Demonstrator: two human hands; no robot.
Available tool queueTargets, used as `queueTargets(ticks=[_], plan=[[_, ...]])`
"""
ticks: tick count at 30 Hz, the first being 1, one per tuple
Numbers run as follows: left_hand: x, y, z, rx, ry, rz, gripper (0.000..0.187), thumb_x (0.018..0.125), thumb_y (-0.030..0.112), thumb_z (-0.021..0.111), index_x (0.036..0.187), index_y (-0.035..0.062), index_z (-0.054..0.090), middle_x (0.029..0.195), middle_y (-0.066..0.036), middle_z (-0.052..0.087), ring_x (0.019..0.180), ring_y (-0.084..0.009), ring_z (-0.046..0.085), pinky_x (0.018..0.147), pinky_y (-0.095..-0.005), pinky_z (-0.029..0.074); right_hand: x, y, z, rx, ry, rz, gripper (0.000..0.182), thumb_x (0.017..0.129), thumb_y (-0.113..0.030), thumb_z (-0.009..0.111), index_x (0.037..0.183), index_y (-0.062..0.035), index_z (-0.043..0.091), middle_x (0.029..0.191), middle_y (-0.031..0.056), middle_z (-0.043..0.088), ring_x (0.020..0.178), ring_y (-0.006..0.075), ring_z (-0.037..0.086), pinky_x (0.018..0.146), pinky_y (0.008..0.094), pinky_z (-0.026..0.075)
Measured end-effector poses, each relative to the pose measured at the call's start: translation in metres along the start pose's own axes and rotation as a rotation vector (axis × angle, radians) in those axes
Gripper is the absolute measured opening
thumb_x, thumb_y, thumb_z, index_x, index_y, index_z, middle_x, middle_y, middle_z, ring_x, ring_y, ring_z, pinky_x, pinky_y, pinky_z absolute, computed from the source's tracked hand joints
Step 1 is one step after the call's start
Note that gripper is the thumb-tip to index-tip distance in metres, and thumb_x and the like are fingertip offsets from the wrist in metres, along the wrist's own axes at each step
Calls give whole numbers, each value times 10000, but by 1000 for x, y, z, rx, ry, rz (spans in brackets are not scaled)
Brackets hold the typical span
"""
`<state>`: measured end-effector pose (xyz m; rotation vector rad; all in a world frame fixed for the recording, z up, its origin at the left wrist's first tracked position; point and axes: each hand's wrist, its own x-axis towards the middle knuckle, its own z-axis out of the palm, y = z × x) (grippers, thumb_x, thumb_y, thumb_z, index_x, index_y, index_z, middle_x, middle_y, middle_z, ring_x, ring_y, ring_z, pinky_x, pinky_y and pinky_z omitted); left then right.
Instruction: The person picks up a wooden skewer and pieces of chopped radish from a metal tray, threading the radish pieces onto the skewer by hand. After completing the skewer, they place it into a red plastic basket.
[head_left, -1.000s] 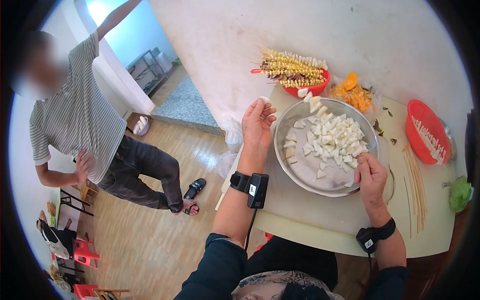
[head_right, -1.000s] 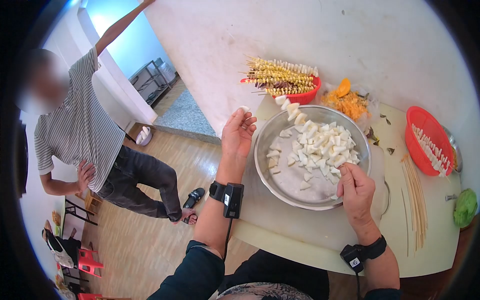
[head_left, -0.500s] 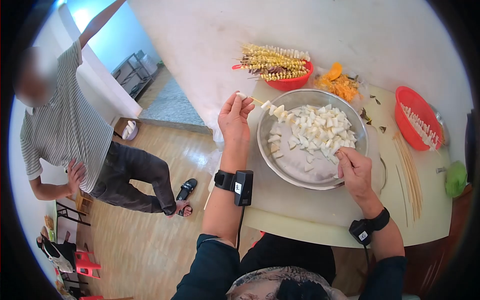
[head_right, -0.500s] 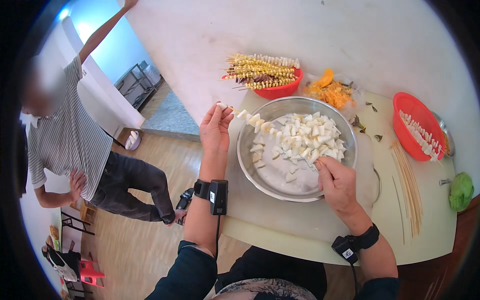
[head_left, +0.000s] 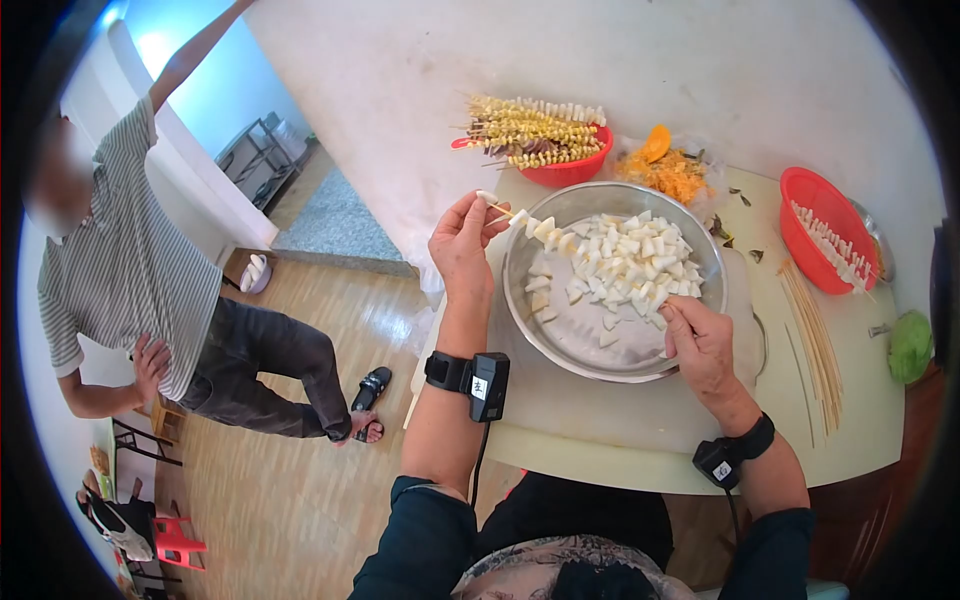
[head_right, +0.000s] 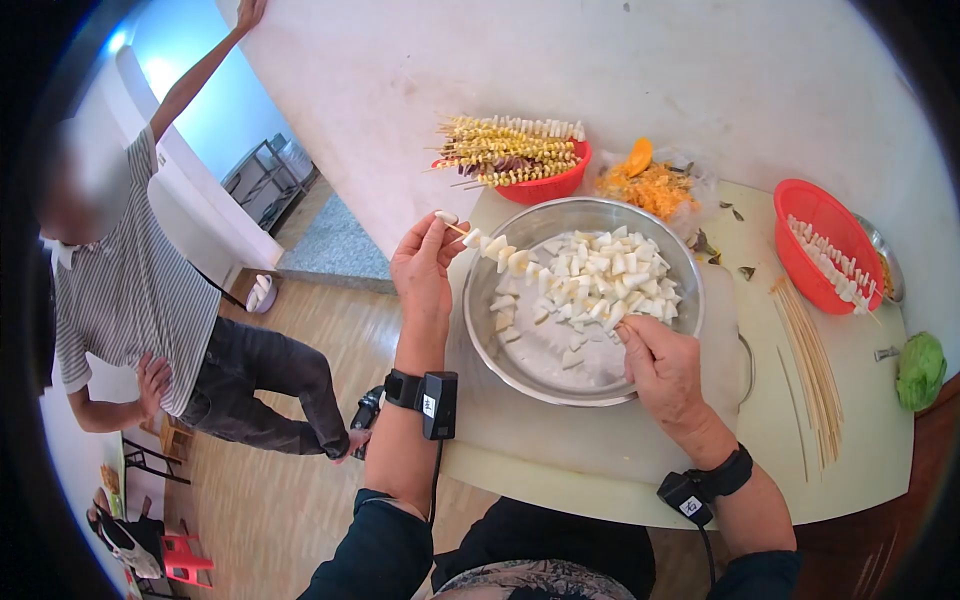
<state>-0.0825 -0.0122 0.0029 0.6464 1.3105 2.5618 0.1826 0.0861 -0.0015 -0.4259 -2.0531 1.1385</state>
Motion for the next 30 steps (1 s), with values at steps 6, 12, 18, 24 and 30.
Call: queueTargets(ticks=[6, 12, 18, 24, 30], plan=[[0, 0, 2, 10, 0, 18, 222, 869, 59, 589, 1044, -76, 568, 904, -136, 632, 777, -205, 654, 648, -286, 565, 0, 0, 0, -4, 14, -4, 78, 883, -28, 547, 870, 28, 600, 534, 25, 506, 453, 69, 471, 432, 228, 380], [-2, 4, 5, 27, -23, 27, 205, 858, 44, 599, 1025, -70, 570, 905, -136, 633, 791, -205, 655, 667, -286, 563, 0, 0, 1, -13, 17, -1, 72, 878, -22, 548, 869, 23, 603, 537, 27, 509, 451, 69, 471, 430, 230, 380], [-1, 3, 3, -22, -41, 28, 171, 858, 27, 590, 1005, -54, 561, 910, -134, 630, 798, -213, 657, 686, -293, 565, 0, -2, 1, -26, 22, -13, 67, 873, -18, 552, 867, 22, 605, 538, 31, 512, 449, 74, 477, 427, 234, 380], [1, -3, -1, -47, -29, 2, 178, 865, 26, 577, 1019, -52, 536, 923, -140, 624, 810, -233, 659, 694, -303, 566, 0, -1, 0, -30, 20, -24, 65, 871, -16, 552, 868, 23, 605, 542, 37, 515, 450, 79, 484, 428, 237, 381], [-1, 0, 1, -30, -44, 2, 171, 863, 31, 587, 1010, -47, 548, 946, -144, 635, 858, -252, 660, 703, -275, 558, 0, -1, 1, -36, 20, -33, 69, 873, -23, 552, 870, 21, 605, 541, 34, 515, 452, 80, 485, 428, 236, 381]])
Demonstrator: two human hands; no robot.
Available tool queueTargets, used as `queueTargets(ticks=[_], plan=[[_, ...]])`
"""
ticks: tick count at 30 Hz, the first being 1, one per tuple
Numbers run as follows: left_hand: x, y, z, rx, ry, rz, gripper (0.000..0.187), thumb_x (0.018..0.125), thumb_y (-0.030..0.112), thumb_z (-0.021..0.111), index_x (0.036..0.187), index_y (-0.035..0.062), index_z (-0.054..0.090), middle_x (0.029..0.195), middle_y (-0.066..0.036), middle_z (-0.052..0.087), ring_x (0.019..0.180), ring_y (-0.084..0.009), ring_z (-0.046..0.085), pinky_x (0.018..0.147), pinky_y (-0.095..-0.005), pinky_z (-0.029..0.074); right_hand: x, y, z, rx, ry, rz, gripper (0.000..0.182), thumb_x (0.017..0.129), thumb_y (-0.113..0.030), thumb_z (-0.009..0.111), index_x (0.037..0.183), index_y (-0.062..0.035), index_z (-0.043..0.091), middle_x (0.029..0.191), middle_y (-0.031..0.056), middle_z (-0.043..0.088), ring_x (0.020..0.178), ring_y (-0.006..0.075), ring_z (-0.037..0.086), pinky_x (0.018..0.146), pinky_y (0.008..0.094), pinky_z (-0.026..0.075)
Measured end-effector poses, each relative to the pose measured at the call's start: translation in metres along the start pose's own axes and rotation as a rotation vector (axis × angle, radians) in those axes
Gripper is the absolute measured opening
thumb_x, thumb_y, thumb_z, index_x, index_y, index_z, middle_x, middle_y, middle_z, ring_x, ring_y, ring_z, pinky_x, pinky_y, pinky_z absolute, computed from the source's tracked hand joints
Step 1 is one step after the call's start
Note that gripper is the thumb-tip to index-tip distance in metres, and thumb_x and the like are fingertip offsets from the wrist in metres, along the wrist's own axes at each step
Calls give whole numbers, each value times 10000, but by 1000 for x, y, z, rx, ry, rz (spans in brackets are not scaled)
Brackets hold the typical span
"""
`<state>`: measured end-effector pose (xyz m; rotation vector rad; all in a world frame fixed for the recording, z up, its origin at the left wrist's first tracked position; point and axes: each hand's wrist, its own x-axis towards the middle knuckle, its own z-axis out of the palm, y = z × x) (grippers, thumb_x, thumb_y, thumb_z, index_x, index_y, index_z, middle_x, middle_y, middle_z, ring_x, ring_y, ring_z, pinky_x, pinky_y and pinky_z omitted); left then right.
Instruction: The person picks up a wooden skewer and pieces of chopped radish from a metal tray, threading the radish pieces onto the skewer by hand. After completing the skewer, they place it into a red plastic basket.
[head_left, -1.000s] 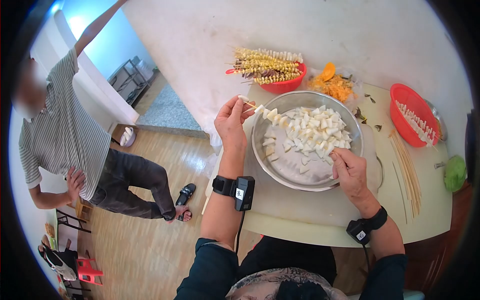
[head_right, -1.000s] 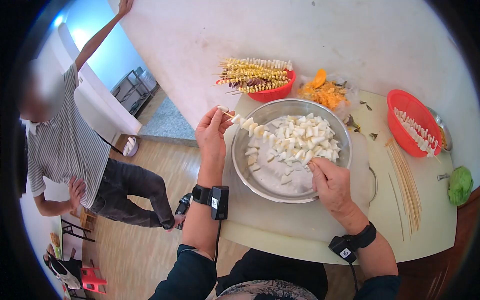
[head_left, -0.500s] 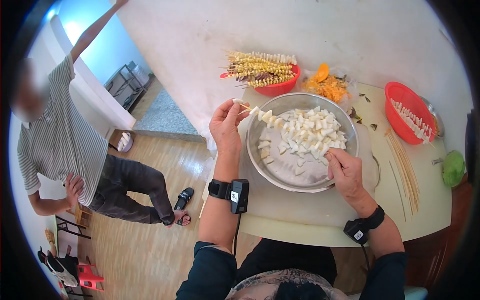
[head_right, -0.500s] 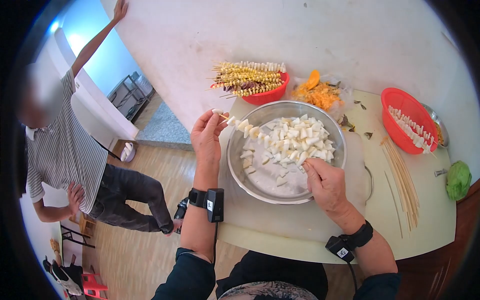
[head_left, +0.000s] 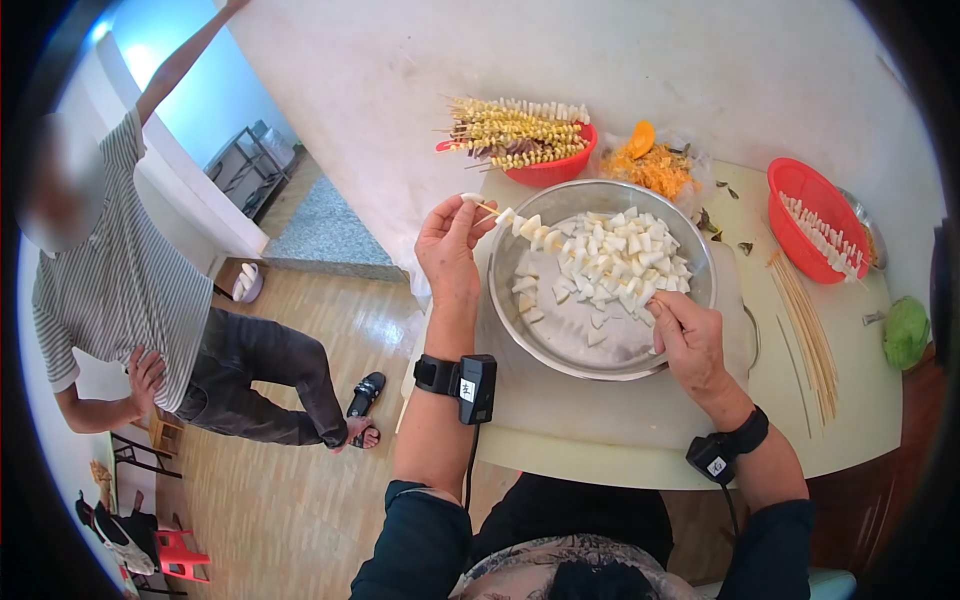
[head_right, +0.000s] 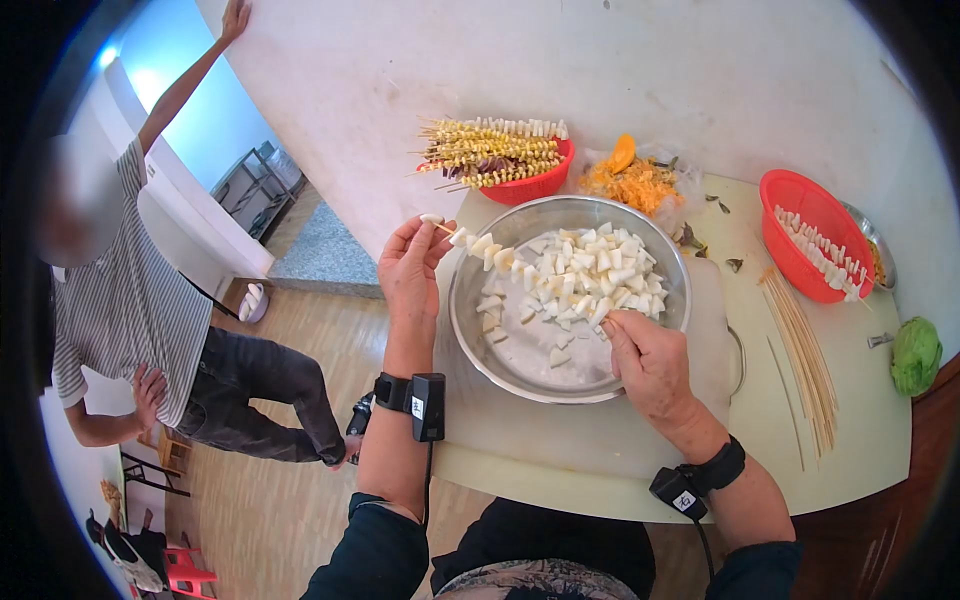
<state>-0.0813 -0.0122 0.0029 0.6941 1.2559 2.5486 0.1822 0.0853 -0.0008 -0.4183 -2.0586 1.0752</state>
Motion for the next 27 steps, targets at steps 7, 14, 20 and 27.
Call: queueTargets(ticks=[7, 14, 20, 27], plan=[[0, 1, 2, 8, 11, 2, 193, 856, 24, 594, 1026, -52, 543, 949, -145, 634, 851, -248, 660, 698, -274, 559, 0, 0, -1, -8, -8, 18, 72, 876, -32, 553, 869, 18, 605, 545, 38, 520, 456, 81, 488, 431, 235, 385], [-1, 3, 3, 29, 11, 2, 187, 855, 12, 582, 1018, -69, 539, 917, -139, 623, 814, -225, 658, 697, -293, 564, 0, 0, 0, -7, -2, 14, 73, 876, -33, 551, 864, 14, 605, 525, 33, 510, 447, 82, 491, 427, 238, 385], [0, 1, 2, 44, 4, 13, 177, 849, 7, 581, 1003, -69, 539, 907, -140, 624, 830, -229, 653, 712, -303, 561, -1, 1, -1, -39, -2, -10, 70, 870, -30, 550, 866, 14, 604, 523, 52, 517, 439, 100, 502, 422, 246, 387], [-2, 3, 6, 114, 5, 56, 145, 852, 18, 582, 976, -51, 553, 876, -135, 628, 802, -200, 650, 688, -286, 560, -1, 1, -1, -52, -4, -14, 69, 866, -30, 548, 865, 5, 608, 531, 69, 519, 433, 117, 508, 418, 259, 383]])
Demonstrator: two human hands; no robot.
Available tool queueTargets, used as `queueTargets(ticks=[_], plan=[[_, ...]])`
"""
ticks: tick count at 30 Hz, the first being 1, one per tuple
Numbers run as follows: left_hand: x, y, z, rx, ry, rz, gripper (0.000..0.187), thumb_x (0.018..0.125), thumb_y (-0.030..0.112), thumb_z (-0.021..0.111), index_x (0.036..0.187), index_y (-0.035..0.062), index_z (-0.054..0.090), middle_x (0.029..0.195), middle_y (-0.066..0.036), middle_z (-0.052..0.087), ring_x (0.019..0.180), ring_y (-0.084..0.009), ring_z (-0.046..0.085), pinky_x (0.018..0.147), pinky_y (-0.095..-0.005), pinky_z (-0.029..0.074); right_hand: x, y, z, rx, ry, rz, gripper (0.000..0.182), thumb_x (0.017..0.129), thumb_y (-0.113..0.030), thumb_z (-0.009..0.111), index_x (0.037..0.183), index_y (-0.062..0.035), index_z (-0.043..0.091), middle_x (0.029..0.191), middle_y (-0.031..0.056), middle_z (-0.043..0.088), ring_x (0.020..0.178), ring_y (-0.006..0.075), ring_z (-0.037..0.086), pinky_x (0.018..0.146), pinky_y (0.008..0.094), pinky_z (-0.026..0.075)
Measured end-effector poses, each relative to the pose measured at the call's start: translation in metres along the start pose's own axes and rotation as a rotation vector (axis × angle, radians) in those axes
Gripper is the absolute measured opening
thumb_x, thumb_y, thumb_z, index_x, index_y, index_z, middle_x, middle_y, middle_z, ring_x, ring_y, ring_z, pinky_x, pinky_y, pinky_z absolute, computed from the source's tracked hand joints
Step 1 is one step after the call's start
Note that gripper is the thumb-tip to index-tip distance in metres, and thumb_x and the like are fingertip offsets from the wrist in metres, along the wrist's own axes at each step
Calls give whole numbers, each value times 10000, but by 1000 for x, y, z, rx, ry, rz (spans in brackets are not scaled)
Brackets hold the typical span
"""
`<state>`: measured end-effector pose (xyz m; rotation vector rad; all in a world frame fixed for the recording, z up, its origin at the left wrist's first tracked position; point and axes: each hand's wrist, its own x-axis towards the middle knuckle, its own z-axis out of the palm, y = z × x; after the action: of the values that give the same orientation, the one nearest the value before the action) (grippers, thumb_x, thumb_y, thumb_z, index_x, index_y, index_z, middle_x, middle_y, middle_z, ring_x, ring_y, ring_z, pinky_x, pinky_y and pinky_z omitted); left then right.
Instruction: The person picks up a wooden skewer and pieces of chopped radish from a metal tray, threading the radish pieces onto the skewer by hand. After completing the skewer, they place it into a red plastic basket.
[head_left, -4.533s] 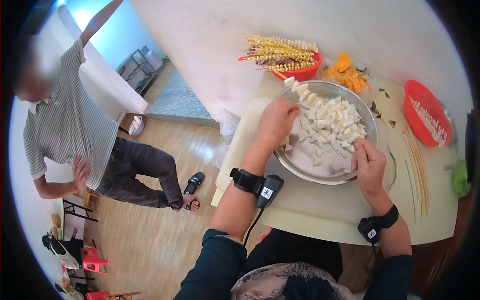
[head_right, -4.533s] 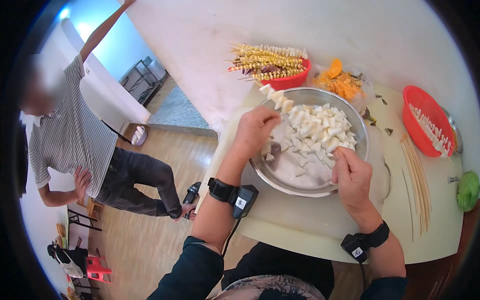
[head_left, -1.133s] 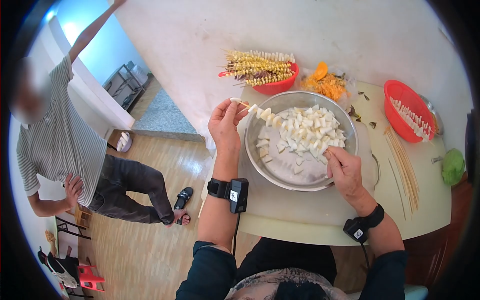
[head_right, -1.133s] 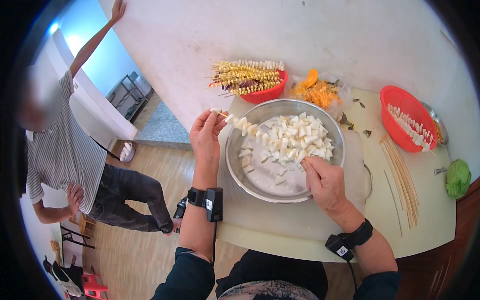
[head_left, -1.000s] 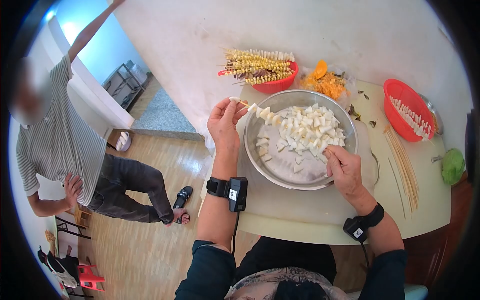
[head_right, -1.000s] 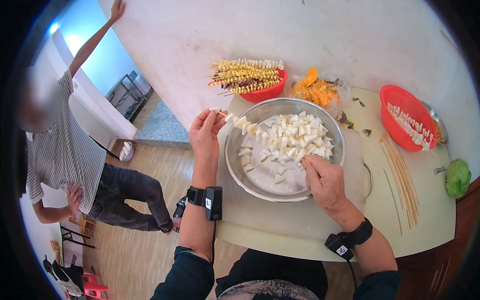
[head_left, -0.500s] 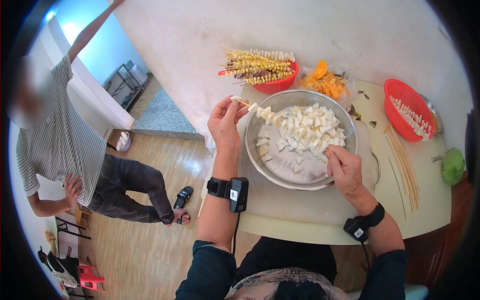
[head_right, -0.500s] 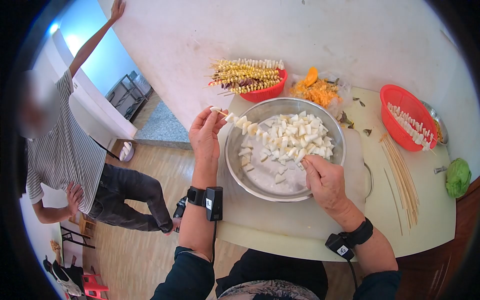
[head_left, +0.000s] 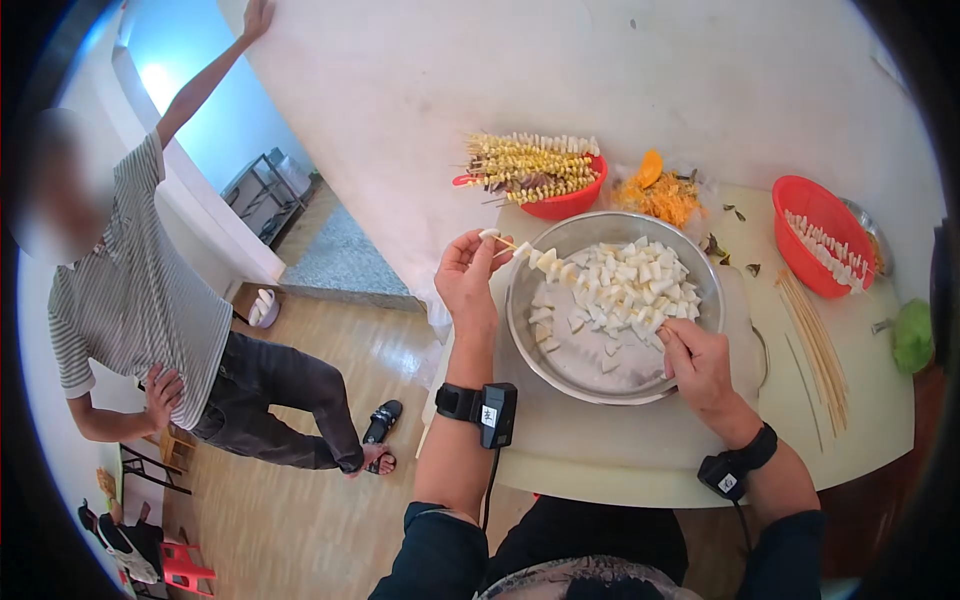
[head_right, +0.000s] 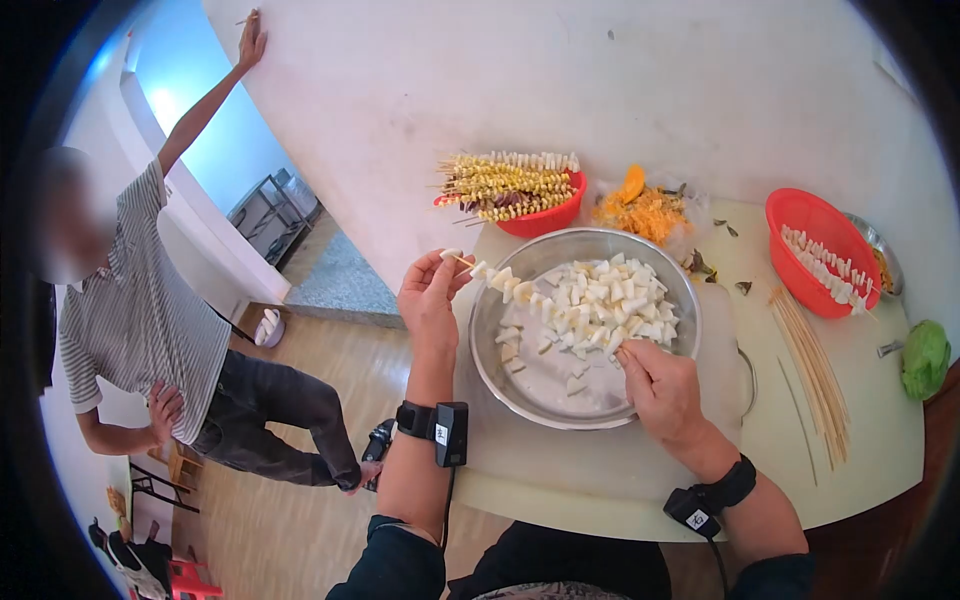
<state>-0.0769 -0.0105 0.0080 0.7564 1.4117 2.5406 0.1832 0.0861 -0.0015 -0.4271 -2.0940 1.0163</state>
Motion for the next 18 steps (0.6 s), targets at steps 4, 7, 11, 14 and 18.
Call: queueTargets(ticks=[4, 7, 11, 14, 18], plan=[[-2, -5, -3, 39, -16, 64, 156, 849, 32, 597, 978, -49, 564, 859, -113, 624, 780, -188, 649, 675, -295, 564, -1, 2, 2, 34, 10, 24, 70, 866, -29, 543, 856, 5, 604, 536, 76, 526, 435, 120, 515, 420, 258, 386], [0, -8, -4, 96, 0, 94, 171, 849, 37, 601, 994, -49, 568, 865, -109, 620, 767, -178, 648, 661, -300, 567, 0, 8, 3, -20, 44, -56, 73, 865, -24, 539, 841, 16, 596, 518, 71, 515, 425, 119, 513, 416, 257, 385], [3, -9, -4, 96, -39, 125, 184, 852, 6, 584, 1025, -43, 547, 920, -125, 622, 832, -191, 649, 671, -289, 567, 2, 4, 4, 26, 33, -41, 88, 869, -16, 529, 816, 27, 585, 489, 52, 496, 414, 109, 509, 407, 250, 382], [0, -11, -5, 100, -45, 138, 186, 856, -3, 575, 1037, -36, 547, 912, -118, 624, 821, -185, 647, 659, -288, 568, -1, 1, 2, 32, 0, -20, 98, 873, -7, 517, 808, 23, 583, 487, 39, 493, 414, 100, 509, 404, 240, 382], [1, -11, -5, 127, -56, 151, 180, 853, -3, 580, 1030, -29, 557, 897, -112, 625, 801, -179, 645, 658, -286, 567, 0, 3, 3, 39, 18, 9, 90, 869, -7, 524, 808, 18, 585, 501, 42, 498, 411, 101, 503, 404, 244, 382]])
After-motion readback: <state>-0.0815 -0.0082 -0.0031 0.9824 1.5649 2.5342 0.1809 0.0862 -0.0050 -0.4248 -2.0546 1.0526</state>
